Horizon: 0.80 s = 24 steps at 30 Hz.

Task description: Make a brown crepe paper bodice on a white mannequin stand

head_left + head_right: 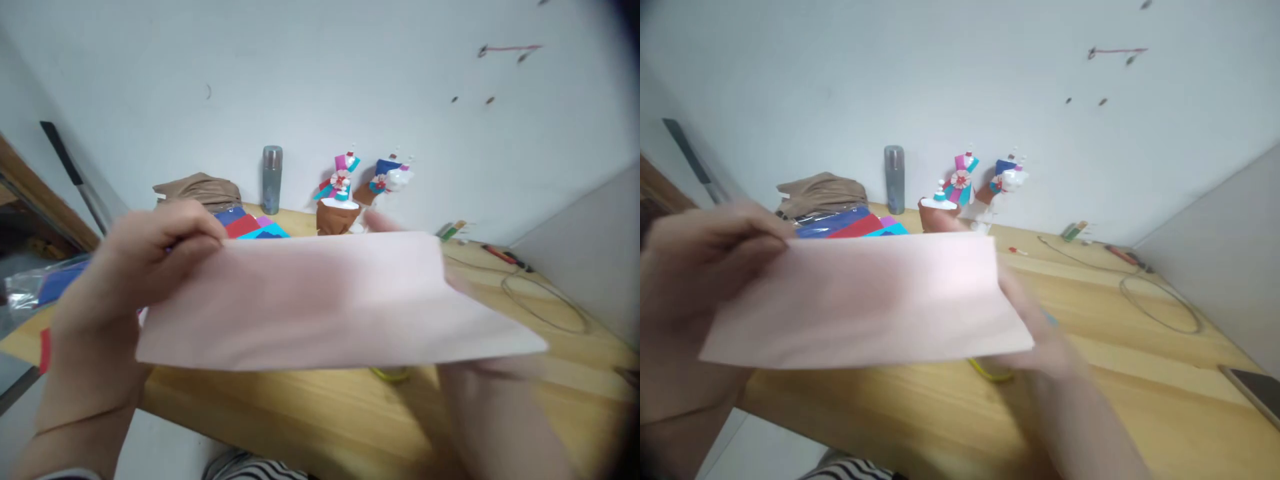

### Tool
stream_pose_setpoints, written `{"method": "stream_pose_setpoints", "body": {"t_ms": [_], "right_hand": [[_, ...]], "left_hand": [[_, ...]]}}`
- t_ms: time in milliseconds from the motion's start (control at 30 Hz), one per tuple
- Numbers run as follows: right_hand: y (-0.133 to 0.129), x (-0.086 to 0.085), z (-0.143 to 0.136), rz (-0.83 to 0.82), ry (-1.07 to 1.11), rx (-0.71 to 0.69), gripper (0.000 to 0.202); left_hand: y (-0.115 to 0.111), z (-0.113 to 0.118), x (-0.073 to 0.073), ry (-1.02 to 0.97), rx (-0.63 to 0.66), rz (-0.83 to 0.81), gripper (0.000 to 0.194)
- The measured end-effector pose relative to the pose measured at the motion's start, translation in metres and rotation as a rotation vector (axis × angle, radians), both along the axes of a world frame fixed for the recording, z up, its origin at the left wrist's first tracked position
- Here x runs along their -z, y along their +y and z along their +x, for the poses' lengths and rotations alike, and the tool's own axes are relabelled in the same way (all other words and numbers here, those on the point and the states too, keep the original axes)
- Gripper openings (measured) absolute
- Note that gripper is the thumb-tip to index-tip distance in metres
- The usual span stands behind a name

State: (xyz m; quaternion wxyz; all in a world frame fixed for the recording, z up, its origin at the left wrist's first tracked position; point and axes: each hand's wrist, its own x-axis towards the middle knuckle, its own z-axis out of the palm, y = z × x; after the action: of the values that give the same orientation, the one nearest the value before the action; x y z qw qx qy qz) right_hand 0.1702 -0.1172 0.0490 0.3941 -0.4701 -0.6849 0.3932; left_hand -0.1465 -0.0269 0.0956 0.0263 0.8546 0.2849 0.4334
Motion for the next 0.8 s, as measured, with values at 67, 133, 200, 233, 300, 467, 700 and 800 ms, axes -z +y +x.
{"method": "stream_pose_setpoints", "body": {"t_ms": [67, 133, 200, 233, 300, 467, 700, 800], "right_hand": [[-0.008, -0.014, 0.038, -0.064, 0.084, 0.08, 0.074], [-0.014, -0.022, 0.071, -0.203, 0.062, 0.101, 0.082], [-0.017, -0.021, 0.092, -0.224, -0.003, -0.022, 0.081], [-0.018, -0.018, 0.096, -0.252, -0.019, -0.08, 0.077], [-0.017, -0.008, 0.094, -0.422, -0.07, -0.212, 0.068], [-0.019, 0.03, 0.081, -0.566, -0.184, -0.272, 0.038], [-0.008, 0.062, 0.084, -0.438, -0.026, 0.042, 0.032], [0.019, 0.075, 0.061, -0.298, 0.082, 0.201, 0.036]], "left_hand": [[0.004, 0.015, 0.004, 0.242, 0.205, -0.175, 0.018], [0.006, 0.035, 0.016, 0.434, 0.311, -0.328, 0.024], [0.006, 0.056, 0.037, 0.565, 0.36, -0.43, 0.024], [0.005, 0.067, 0.05, 0.622, 0.387, -0.465, 0.025], [0.002, 0.086, 0.077, 0.753, 0.417, -0.464, 0.025], [-0.003, 0.107, 0.126, 0.915, 0.433, -0.346, 0.023], [-0.002, 0.108, 0.132, 0.95, 0.684, -0.449, 0.019], [-0.003, 0.114, 0.135, 0.919, 0.644, -0.426, 0.02]]}}
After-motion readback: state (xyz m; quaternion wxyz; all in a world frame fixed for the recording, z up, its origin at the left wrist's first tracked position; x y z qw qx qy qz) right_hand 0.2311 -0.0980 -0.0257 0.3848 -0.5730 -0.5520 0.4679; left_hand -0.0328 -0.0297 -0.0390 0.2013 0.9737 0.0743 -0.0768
